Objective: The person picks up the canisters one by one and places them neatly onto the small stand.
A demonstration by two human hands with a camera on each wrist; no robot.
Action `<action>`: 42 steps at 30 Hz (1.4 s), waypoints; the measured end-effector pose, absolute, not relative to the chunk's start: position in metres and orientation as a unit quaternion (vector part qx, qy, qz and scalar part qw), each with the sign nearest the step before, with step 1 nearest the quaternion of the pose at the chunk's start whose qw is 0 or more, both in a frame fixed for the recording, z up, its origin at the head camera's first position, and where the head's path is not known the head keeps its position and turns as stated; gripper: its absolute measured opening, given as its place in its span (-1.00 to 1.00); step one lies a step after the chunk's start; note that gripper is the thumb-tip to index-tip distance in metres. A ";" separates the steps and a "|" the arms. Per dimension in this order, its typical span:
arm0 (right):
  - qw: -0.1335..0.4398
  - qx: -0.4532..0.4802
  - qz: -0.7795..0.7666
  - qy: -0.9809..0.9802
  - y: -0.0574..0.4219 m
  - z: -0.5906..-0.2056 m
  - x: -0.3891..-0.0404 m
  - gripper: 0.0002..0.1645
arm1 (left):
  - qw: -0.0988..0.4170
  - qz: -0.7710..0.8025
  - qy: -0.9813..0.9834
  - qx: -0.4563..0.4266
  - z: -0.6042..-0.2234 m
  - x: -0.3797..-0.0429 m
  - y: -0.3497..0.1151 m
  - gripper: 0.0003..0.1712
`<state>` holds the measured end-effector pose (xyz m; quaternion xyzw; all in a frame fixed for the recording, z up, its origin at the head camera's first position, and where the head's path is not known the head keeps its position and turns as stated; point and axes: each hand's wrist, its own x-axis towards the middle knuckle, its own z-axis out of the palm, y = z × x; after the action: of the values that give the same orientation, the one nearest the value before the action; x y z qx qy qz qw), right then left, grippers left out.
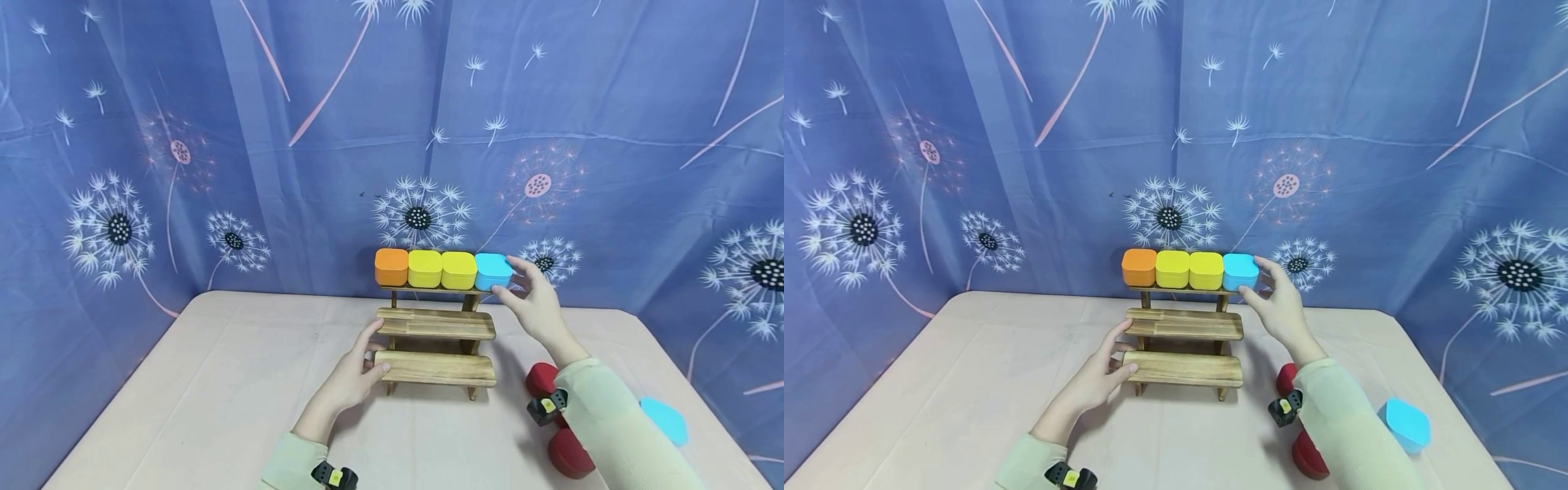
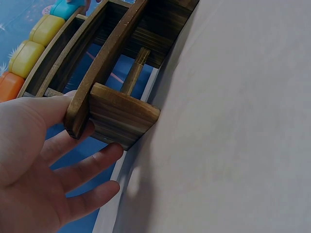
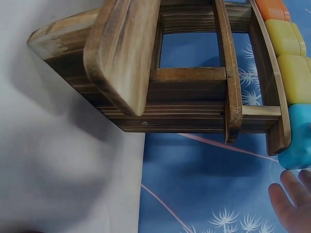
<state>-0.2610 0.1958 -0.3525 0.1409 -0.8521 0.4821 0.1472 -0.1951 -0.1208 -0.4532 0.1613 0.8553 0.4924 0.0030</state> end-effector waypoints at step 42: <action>0.149 0.122 0.494 -0.848 0.213 -0.387 -0.224 -0.33 | 0.003 0.499 0.852 0.160 -0.453 -0.195 -0.121 -0.13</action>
<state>-0.2238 0.2133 -0.3875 0.1220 -0.8478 0.4943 0.1487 -0.1948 -0.1208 -0.4531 0.1599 0.8519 0.4986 0.0029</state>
